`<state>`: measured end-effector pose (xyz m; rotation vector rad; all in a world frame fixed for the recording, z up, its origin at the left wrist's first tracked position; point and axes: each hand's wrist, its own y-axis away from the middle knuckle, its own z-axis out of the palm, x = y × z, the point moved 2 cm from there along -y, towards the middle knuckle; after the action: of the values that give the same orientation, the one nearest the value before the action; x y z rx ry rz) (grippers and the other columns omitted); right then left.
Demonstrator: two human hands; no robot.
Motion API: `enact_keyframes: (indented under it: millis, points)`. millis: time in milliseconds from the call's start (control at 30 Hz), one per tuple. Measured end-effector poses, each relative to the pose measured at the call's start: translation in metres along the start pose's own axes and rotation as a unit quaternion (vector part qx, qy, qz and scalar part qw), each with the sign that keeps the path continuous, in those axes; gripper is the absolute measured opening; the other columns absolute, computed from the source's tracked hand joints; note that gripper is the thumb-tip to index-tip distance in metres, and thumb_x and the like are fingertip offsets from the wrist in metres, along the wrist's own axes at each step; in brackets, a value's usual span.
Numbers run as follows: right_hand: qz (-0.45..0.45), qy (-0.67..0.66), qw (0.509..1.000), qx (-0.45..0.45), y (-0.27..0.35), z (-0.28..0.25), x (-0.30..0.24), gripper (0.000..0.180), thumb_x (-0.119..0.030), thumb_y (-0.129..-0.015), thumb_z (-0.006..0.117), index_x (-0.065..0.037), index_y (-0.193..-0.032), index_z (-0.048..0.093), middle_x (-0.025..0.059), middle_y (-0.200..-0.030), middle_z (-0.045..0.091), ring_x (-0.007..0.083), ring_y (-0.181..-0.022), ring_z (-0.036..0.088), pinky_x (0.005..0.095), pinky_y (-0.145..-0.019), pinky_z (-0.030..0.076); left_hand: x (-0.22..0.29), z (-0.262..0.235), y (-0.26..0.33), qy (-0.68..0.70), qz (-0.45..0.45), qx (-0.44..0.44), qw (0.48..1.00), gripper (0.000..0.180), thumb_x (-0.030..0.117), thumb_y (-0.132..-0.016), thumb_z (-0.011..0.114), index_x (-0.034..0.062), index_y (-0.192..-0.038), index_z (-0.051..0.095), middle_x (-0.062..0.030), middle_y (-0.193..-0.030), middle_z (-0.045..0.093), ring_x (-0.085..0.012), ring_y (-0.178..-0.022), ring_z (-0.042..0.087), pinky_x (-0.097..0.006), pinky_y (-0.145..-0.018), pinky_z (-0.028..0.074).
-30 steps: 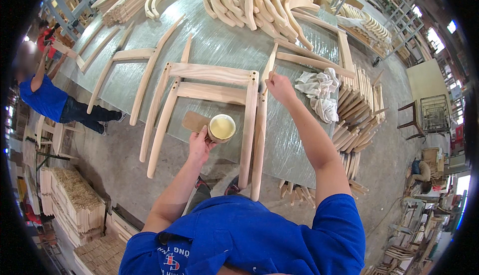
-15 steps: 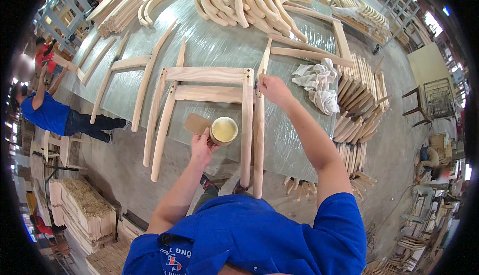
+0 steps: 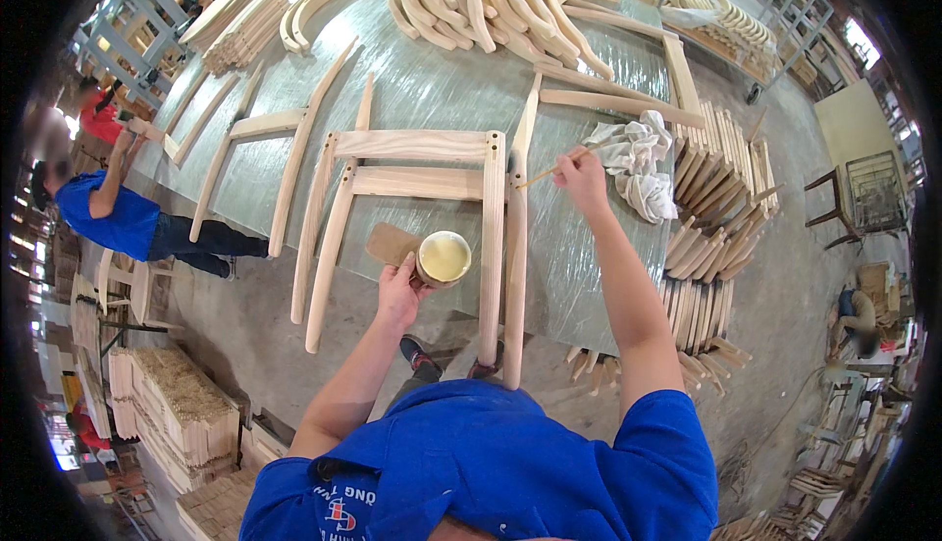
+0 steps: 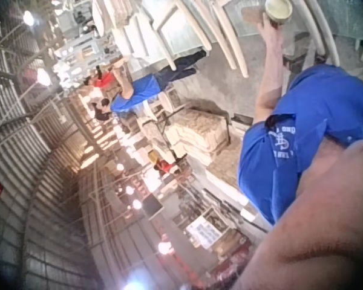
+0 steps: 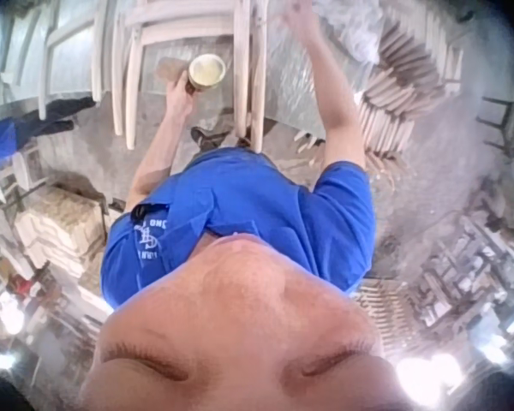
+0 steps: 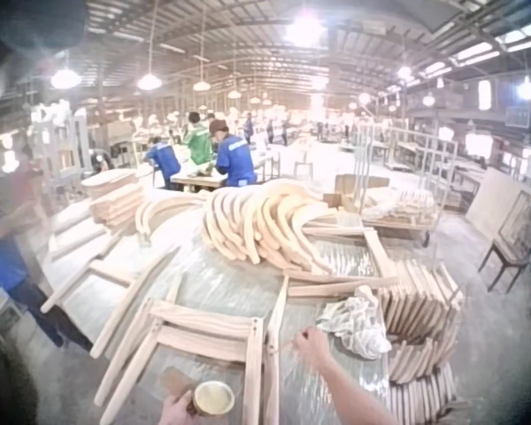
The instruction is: The person applies glue to pre-drilled holes in wooden chair frames and curved backrest pieces using a small brush and a cup of glue. They handle each piece one at a time, dip the brush, apply glue, and place the piece aside.
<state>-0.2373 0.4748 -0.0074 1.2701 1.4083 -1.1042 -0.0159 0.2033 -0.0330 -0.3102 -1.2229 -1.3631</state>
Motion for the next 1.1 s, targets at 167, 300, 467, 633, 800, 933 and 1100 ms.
enact_keyframes:
  millis: [167,300,467,633,800,933,1100]
  points:
    - [0.114,-0.284,0.952,0.009,0.024,-0.012,0.045,0.011,-0.012,-0.087,0.057,-0.003,-0.085,0.05,0.0088,-0.076,0.06,0.0168,-0.065,0.061,0.0314,-0.062,0.055,-0.001,-0.002,0.001,0.003,0.001,-0.012,1.0,0.019,0.021,-0.094,0.047,0.0056,-0.105,0.052,-0.0065,-0.094,0.062,-0.0161,-0.076,0.064,-0.031,-0.061,0.057]
    - [0.149,-0.35,0.925,0.008,0.034,-0.008,0.065,0.012,-0.008,-0.086,0.058,-0.002,-0.087,0.048,0.0104,-0.076,0.059,0.0189,-0.067,0.062,0.0339,-0.064,0.056,-0.003,-0.002,-0.001,-0.011,-0.002,-0.023,1.0,0.02,0.021,-0.094,0.047,0.0056,-0.108,0.051,-0.007,-0.094,0.062,-0.0161,-0.075,0.064,-0.032,-0.061,0.057]
    - [0.155,-0.395,0.906,0.013,0.033,-0.009,0.074,0.011,-0.006,-0.085,0.057,-0.002,-0.086,0.047,0.0118,-0.077,0.059,0.0203,-0.066,0.062,0.0358,-0.063,0.056,-0.002,0.006,0.0,-0.023,-0.013,-0.007,1.0,0.021,0.021,-0.095,0.046,0.0058,-0.108,0.052,-0.0064,-0.094,0.062,-0.0152,-0.073,0.063,-0.03,-0.059,0.056]
    - [0.172,-0.413,0.894,0.031,0.035,-0.009,0.072,0.012,-0.009,-0.086,0.057,-0.002,-0.084,0.048,0.0105,-0.074,0.058,0.0196,-0.064,0.062,0.035,-0.062,0.056,0.002,0.008,-0.001,-0.042,-0.005,-0.009,0.999,0.022,0.02,-0.095,0.045,0.0055,-0.11,0.05,-0.0066,-0.097,0.061,-0.0155,-0.077,0.063,-0.03,-0.062,0.056]
    - [0.212,-0.429,0.878,0.032,0.046,-0.029,0.068,0.014,-0.014,-0.087,0.059,-0.006,-0.083,0.048,0.0061,-0.071,0.056,0.015,-0.06,0.058,0.0316,-0.057,0.053,0.003,0.041,-0.017,-0.062,-0.01,-0.055,0.996,0.023,0.019,-0.095,0.045,0.0051,-0.112,0.048,-0.0068,-0.1,0.06,-0.0165,-0.082,0.062,-0.033,-0.068,0.054]
    - [0.182,-0.527,0.82,0.128,0.085,-0.059,0.066,0.012,-0.016,-0.087,0.06,-0.01,-0.084,0.049,0.0036,-0.072,0.057,0.0123,-0.061,0.056,0.0299,-0.057,0.051,-0.011,0.105,-0.038,-0.082,-0.05,-0.124,0.988,0.021,0.019,-0.095,0.045,0.0049,-0.111,0.048,-0.0061,-0.098,0.06,-0.0167,-0.082,0.062,-0.033,-0.067,0.054]
    - [0.056,-0.528,0.801,0.277,0.156,-0.092,0.045,0.009,-0.012,-0.089,0.054,-0.008,-0.096,0.054,0.0082,-0.085,0.061,0.0177,-0.072,0.059,0.03,-0.065,0.051,-0.058,0.202,-0.094,-0.232,-0.067,-0.214,0.947,0.021,0.028,-0.089,0.056,0.0082,-0.095,0.056,-0.0012,-0.081,0.061,-0.0115,-0.069,0.061,-0.03,-0.061,0.054]
